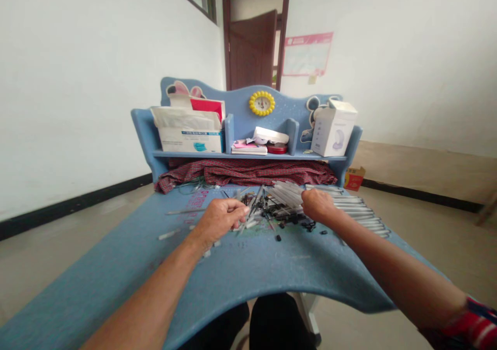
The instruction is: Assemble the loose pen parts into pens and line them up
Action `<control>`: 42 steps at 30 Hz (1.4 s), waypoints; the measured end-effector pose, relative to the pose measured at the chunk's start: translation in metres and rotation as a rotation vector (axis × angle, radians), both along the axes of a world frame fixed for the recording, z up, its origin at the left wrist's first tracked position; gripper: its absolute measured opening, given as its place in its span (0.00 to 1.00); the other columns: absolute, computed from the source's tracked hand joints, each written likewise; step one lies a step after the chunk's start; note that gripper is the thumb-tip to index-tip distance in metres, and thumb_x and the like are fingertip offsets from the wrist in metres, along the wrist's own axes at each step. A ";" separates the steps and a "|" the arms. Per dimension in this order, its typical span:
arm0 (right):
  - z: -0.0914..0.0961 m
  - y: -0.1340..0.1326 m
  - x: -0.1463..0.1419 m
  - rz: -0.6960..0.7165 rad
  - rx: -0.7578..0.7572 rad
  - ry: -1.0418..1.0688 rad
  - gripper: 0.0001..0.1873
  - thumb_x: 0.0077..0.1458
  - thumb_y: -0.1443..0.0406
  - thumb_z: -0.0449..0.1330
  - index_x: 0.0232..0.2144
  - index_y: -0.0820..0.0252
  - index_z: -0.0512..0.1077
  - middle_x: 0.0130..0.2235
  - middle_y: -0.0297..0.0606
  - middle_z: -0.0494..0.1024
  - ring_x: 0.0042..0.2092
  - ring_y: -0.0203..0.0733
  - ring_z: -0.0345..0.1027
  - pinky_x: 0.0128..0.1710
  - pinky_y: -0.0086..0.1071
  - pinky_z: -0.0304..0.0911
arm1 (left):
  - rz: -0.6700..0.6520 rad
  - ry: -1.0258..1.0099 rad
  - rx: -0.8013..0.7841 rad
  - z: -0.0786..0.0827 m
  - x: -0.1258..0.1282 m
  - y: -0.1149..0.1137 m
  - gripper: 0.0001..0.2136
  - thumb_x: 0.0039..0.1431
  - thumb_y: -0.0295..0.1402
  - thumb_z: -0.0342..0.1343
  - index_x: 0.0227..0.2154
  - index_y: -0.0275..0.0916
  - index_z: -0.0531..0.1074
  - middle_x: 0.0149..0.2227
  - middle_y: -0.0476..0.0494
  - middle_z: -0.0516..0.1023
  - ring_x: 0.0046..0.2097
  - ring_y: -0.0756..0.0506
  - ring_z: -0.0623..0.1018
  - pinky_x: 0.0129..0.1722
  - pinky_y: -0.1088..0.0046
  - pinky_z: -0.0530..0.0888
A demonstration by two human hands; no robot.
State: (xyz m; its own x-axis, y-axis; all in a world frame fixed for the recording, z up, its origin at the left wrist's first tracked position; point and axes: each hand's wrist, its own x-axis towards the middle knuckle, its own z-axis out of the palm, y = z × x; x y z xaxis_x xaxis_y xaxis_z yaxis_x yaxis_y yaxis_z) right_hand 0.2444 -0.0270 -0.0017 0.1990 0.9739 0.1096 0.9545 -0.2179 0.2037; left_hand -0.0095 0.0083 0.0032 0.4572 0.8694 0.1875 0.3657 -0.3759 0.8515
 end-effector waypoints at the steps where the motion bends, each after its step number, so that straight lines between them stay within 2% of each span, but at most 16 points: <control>1: -0.001 0.004 0.001 -0.015 -0.008 0.010 0.14 0.54 0.66 0.53 0.39 0.67 0.73 0.40 0.56 0.76 0.42 0.50 0.73 0.37 0.33 0.65 | -0.003 -0.002 0.002 0.000 0.000 -0.001 0.14 0.47 0.43 0.54 0.24 0.35 0.73 0.22 0.47 0.75 0.21 0.52 0.68 0.21 0.77 0.64; 5: -0.004 0.007 0.004 -0.049 -0.024 0.044 0.15 0.53 0.68 0.53 0.41 0.67 0.72 0.41 0.56 0.76 0.43 0.49 0.72 0.39 0.34 0.65 | -0.012 -0.005 0.005 0.001 0.001 -0.004 0.13 0.47 0.42 0.55 0.23 0.36 0.73 0.21 0.48 0.75 0.21 0.52 0.69 0.22 0.77 0.65; 11: 0.005 -0.006 0.000 -0.018 0.038 0.107 0.16 0.55 0.65 0.50 0.38 0.67 0.74 0.39 0.55 0.77 0.42 0.50 0.72 0.38 0.35 0.62 | -0.024 -0.022 0.009 -0.002 0.001 -0.004 0.11 0.47 0.40 0.55 0.22 0.35 0.73 0.21 0.49 0.74 0.20 0.52 0.68 0.22 0.78 0.64; 16: 0.005 -0.020 -0.024 0.149 0.062 0.248 0.14 0.55 0.61 0.50 0.34 0.58 0.75 0.32 0.39 0.78 0.36 0.38 0.71 0.33 0.25 0.59 | -0.026 -0.029 0.046 -0.010 0.003 -0.003 0.12 0.50 0.38 0.53 0.28 0.34 0.73 0.23 0.47 0.74 0.22 0.51 0.70 0.23 0.76 0.67; 18: 0.003 -0.026 -0.036 0.234 0.084 0.334 0.12 0.54 0.61 0.51 0.32 0.57 0.74 0.29 0.36 0.78 0.33 0.36 0.70 0.30 0.24 0.56 | 0.006 -0.008 0.191 -0.013 0.004 -0.003 0.12 0.50 0.36 0.54 0.32 0.33 0.74 0.26 0.46 0.75 0.26 0.50 0.73 0.28 0.74 0.70; 20: 0.003 -0.031 -0.047 0.317 0.116 0.400 0.10 0.53 0.63 0.53 0.29 0.59 0.74 0.27 0.36 0.76 0.30 0.35 0.68 0.28 0.25 0.54 | 0.019 0.026 0.461 -0.013 0.005 -0.004 0.12 0.49 0.32 0.55 0.36 0.33 0.73 0.33 0.42 0.76 0.34 0.47 0.74 0.36 0.70 0.72; 23: 0.007 -0.036 -0.060 0.415 0.143 0.415 0.08 0.51 0.64 0.54 0.26 0.60 0.73 0.24 0.35 0.75 0.27 0.35 0.65 0.26 0.26 0.50 | -0.081 0.110 0.871 -0.010 0.005 -0.008 0.12 0.50 0.28 0.56 0.40 0.37 0.73 0.43 0.41 0.75 0.45 0.43 0.71 0.47 0.63 0.68; 26: 0.014 -0.038 -0.067 0.485 0.175 0.420 0.08 0.51 0.66 0.55 0.23 0.60 0.72 0.22 0.34 0.72 0.25 0.33 0.62 0.25 0.27 0.48 | -0.160 0.259 1.053 -0.009 0.007 -0.013 0.11 0.52 0.26 0.55 0.40 0.38 0.72 0.43 0.42 0.75 0.46 0.43 0.70 0.46 0.63 0.67; 30: 0.018 -0.035 -0.063 0.512 0.204 0.536 0.09 0.52 0.63 0.55 0.25 0.61 0.72 0.21 0.31 0.71 0.24 0.31 0.61 0.24 0.25 0.49 | -0.093 0.456 1.072 -0.012 0.008 -0.014 0.06 0.56 0.27 0.52 0.34 0.38 0.73 0.31 0.44 0.76 0.36 0.44 0.71 0.37 0.66 0.67; 34: 0.014 -0.032 -0.046 0.421 0.158 0.661 0.10 0.54 0.61 0.54 0.31 0.60 0.72 0.19 0.29 0.70 0.21 0.31 0.61 0.23 0.24 0.51 | -0.051 0.355 1.049 -0.016 0.006 -0.006 0.06 0.57 0.27 0.51 0.35 0.35 0.72 0.32 0.43 0.76 0.35 0.45 0.70 0.36 0.69 0.67; 38: 0.003 -0.026 -0.031 0.350 0.074 0.544 0.09 0.52 0.66 0.53 0.29 0.60 0.74 0.20 0.32 0.72 0.23 0.33 0.65 0.26 0.25 0.55 | 0.031 0.273 0.957 -0.015 0.002 0.000 0.06 0.56 0.28 0.51 0.34 0.35 0.72 0.33 0.43 0.76 0.36 0.45 0.70 0.38 0.68 0.68; 42: -0.005 -0.018 -0.032 0.363 -0.004 0.400 0.09 0.50 0.66 0.54 0.29 0.58 0.75 0.28 0.36 0.77 0.32 0.37 0.70 0.32 0.26 0.57 | 0.066 0.253 0.930 -0.012 0.002 -0.001 0.05 0.55 0.27 0.52 0.34 0.36 0.71 0.33 0.44 0.76 0.36 0.45 0.71 0.38 0.67 0.68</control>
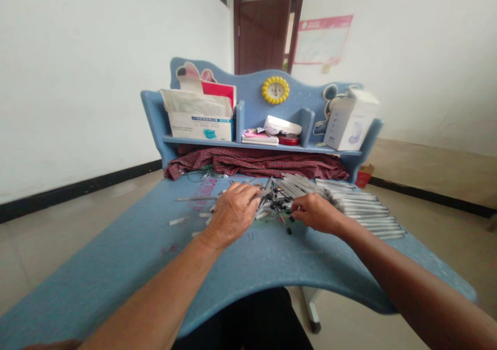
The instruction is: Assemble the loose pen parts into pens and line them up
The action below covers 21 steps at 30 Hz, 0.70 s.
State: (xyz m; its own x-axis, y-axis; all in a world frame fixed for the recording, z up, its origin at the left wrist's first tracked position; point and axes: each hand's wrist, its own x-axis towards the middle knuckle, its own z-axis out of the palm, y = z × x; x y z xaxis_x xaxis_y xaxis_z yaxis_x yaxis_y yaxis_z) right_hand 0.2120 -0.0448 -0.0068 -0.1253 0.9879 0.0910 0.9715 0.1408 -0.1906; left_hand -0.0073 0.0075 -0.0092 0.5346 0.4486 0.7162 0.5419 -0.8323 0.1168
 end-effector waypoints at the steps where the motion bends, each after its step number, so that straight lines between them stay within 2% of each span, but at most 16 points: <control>1: 0.000 0.002 -0.002 0.012 -0.011 -0.037 0.09 0.50 0.66 0.54 0.30 0.57 0.75 0.30 0.36 0.78 0.34 0.38 0.70 0.33 0.26 0.57 | 0.001 0.002 0.002 0.000 0.000 0.000 0.05 0.55 0.27 0.52 0.34 0.36 0.71 0.33 0.44 0.76 0.36 0.45 0.71 0.38 0.67 0.68; 9: 0.009 -0.001 -0.017 0.041 -0.091 -0.200 0.11 0.51 0.63 0.53 0.31 0.56 0.76 0.32 0.38 0.79 0.35 0.41 0.71 0.30 0.28 0.56 | -0.017 0.002 -0.043 -0.002 0.001 -0.001 0.05 0.55 0.27 0.52 0.34 0.37 0.71 0.33 0.45 0.76 0.36 0.45 0.71 0.38 0.68 0.68; 15: 0.003 0.005 -0.030 -0.077 -0.106 -0.219 0.16 0.53 0.57 0.52 0.31 0.59 0.76 0.34 0.45 0.79 0.37 0.45 0.72 0.31 0.30 0.59 | -0.016 0.024 -0.079 -0.002 0.002 -0.003 0.04 0.55 0.26 0.52 0.33 0.36 0.71 0.33 0.44 0.76 0.37 0.44 0.71 0.39 0.68 0.68; 21: -0.001 0.020 -0.040 -0.132 -0.137 -0.219 0.12 0.49 0.64 0.55 0.32 0.63 0.76 0.34 0.46 0.79 0.35 0.44 0.72 0.30 0.28 0.60 | -0.001 0.066 -0.104 -0.003 0.001 -0.003 0.04 0.55 0.26 0.52 0.33 0.37 0.71 0.34 0.44 0.77 0.38 0.44 0.71 0.40 0.68 0.68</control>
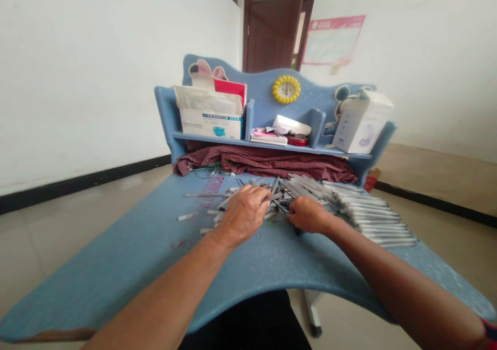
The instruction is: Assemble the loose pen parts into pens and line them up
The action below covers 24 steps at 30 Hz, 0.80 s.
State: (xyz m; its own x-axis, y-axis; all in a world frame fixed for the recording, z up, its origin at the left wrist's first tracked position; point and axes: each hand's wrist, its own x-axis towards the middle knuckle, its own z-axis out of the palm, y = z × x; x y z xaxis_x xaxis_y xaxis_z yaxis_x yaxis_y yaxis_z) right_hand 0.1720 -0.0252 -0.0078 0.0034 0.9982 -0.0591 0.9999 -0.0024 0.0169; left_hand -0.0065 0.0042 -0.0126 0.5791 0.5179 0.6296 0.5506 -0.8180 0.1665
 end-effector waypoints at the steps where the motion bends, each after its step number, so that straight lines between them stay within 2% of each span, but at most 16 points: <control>1: 0.002 0.000 0.001 -0.004 -0.002 -0.002 0.12 0.49 0.65 0.54 0.32 0.63 0.76 0.33 0.45 0.79 0.35 0.43 0.72 0.29 0.28 0.59 | 0.005 0.008 -0.005 0.000 -0.001 0.000 0.04 0.55 0.26 0.52 0.33 0.36 0.71 0.34 0.44 0.77 0.38 0.44 0.71 0.40 0.68 0.68; 4: 0.012 -0.005 0.009 0.004 0.017 -0.016 0.12 0.50 0.67 0.51 0.30 0.62 0.75 0.32 0.44 0.79 0.33 0.41 0.71 0.29 0.28 0.57 | 0.037 0.023 -0.016 0.000 -0.003 0.002 0.04 0.55 0.26 0.53 0.33 0.36 0.72 0.34 0.43 0.77 0.38 0.43 0.71 0.39 0.67 0.68; 11: 0.035 -0.042 0.035 0.173 0.164 -0.144 0.14 0.56 0.64 0.47 0.28 0.59 0.71 0.27 0.41 0.76 0.28 0.39 0.69 0.26 0.30 0.51 | 0.127 0.030 -0.020 0.000 -0.009 0.009 0.04 0.55 0.26 0.53 0.33 0.37 0.72 0.33 0.45 0.76 0.38 0.44 0.71 0.39 0.69 0.68; 16: 0.037 -0.059 0.047 0.220 0.173 -0.305 0.14 0.59 0.63 0.46 0.31 0.59 0.70 0.26 0.41 0.76 0.27 0.40 0.69 0.25 0.31 0.48 | 0.144 0.036 -0.017 0.001 -0.010 0.010 0.04 0.55 0.26 0.53 0.32 0.38 0.72 0.33 0.46 0.76 0.38 0.44 0.71 0.39 0.69 0.67; 24: 0.034 -0.061 0.050 0.224 0.152 -0.378 0.14 0.60 0.64 0.45 0.32 0.60 0.70 0.26 0.43 0.77 0.27 0.42 0.70 0.24 0.31 0.46 | 0.056 0.090 -0.024 -0.003 -0.009 0.011 0.05 0.54 0.26 0.53 0.34 0.38 0.72 0.34 0.45 0.76 0.38 0.44 0.70 0.39 0.69 0.67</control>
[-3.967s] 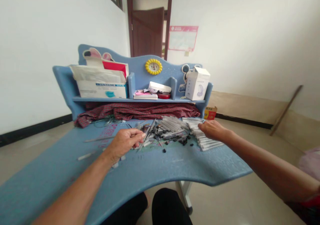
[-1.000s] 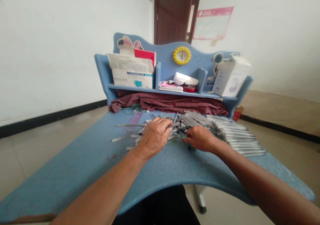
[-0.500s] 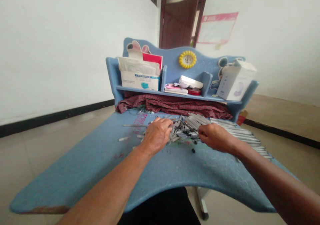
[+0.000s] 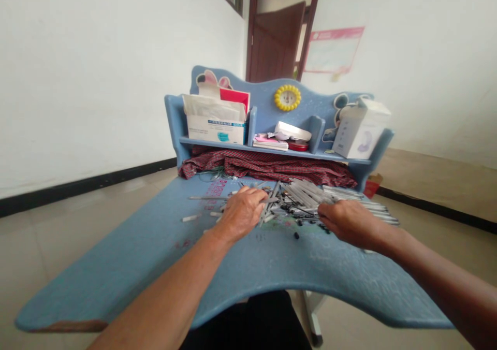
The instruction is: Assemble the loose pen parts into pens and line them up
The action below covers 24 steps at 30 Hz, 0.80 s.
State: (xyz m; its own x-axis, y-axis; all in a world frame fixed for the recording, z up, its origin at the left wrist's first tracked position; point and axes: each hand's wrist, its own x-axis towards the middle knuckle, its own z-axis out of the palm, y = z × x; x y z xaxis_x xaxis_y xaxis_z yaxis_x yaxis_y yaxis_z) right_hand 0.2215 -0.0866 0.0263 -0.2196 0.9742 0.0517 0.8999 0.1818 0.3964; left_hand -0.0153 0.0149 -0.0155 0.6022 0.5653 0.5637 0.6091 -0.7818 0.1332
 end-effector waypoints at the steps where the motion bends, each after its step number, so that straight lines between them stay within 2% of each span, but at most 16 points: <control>1: -0.001 0.000 0.000 -0.001 0.001 -0.007 0.14 0.60 0.64 0.45 0.32 0.60 0.70 0.26 0.43 0.77 0.27 0.42 0.70 0.24 0.31 0.46 | -0.013 0.007 -0.001 0.000 0.000 0.000 0.05 0.54 0.26 0.53 0.34 0.38 0.72 0.34 0.45 0.76 0.38 0.44 0.70 0.39 0.69 0.67; 7: -0.001 0.000 0.002 0.040 -0.007 -0.052 0.12 0.59 0.66 0.46 0.33 0.60 0.69 0.26 0.43 0.77 0.27 0.44 0.71 0.23 0.31 0.43 | -0.070 0.026 0.001 0.002 0.002 -0.002 0.05 0.55 0.26 0.53 0.34 0.37 0.73 0.34 0.44 0.76 0.37 0.44 0.70 0.39 0.69 0.67; 13: 0.015 -0.005 0.002 0.104 -0.018 -0.130 0.10 0.54 0.73 0.49 0.32 0.62 0.70 0.25 0.41 0.76 0.25 0.40 0.68 0.22 0.31 0.39 | -0.168 0.100 -0.025 0.008 0.002 -0.005 0.06 0.55 0.27 0.51 0.32 0.36 0.73 0.33 0.43 0.76 0.38 0.45 0.71 0.40 0.69 0.66; 15: 0.022 -0.006 0.007 0.146 0.006 -0.117 0.09 0.54 0.74 0.49 0.31 0.62 0.69 0.23 0.39 0.75 0.23 0.36 0.64 0.22 0.31 0.37 | -0.219 0.083 -0.113 0.012 0.002 -0.008 0.06 0.54 0.27 0.52 0.31 0.35 0.73 0.32 0.44 0.76 0.38 0.45 0.72 0.40 0.70 0.65; 19: 0.028 -0.005 0.014 0.273 0.053 -0.010 0.10 0.58 0.71 0.48 0.30 0.63 0.68 0.22 0.36 0.73 0.21 0.32 0.59 0.22 0.31 0.39 | -0.283 -0.021 -0.451 0.019 0.004 -0.017 0.05 0.52 0.28 0.53 0.30 0.35 0.73 0.29 0.48 0.74 0.34 0.49 0.72 0.35 0.75 0.66; 22: 0.026 -0.003 0.005 0.374 0.063 0.127 0.11 0.60 0.69 0.47 0.29 0.63 0.68 0.23 0.36 0.72 0.23 0.31 0.59 0.24 0.30 0.43 | -0.284 -0.089 -0.646 0.022 0.006 -0.023 0.06 0.51 0.30 0.52 0.30 0.34 0.73 0.26 0.49 0.73 0.30 0.49 0.71 0.31 0.76 0.66; 24: 0.024 -0.003 -0.008 0.389 0.072 0.227 0.12 0.60 0.67 0.47 0.29 0.63 0.68 0.24 0.37 0.72 0.23 0.32 0.60 0.24 0.29 0.45 | -0.299 -0.133 -0.723 0.022 0.008 -0.025 0.07 0.51 0.31 0.53 0.30 0.35 0.73 0.26 0.50 0.73 0.30 0.49 0.71 0.31 0.76 0.66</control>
State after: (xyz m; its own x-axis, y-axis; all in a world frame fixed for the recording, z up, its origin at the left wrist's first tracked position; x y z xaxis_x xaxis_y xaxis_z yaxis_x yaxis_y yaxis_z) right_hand 0.2133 -0.0893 0.0508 -0.5435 0.8139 0.2051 0.8359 0.5026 0.2206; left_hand -0.0074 -0.0105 0.0068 0.7396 0.6438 0.1962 0.3306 -0.6015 0.7272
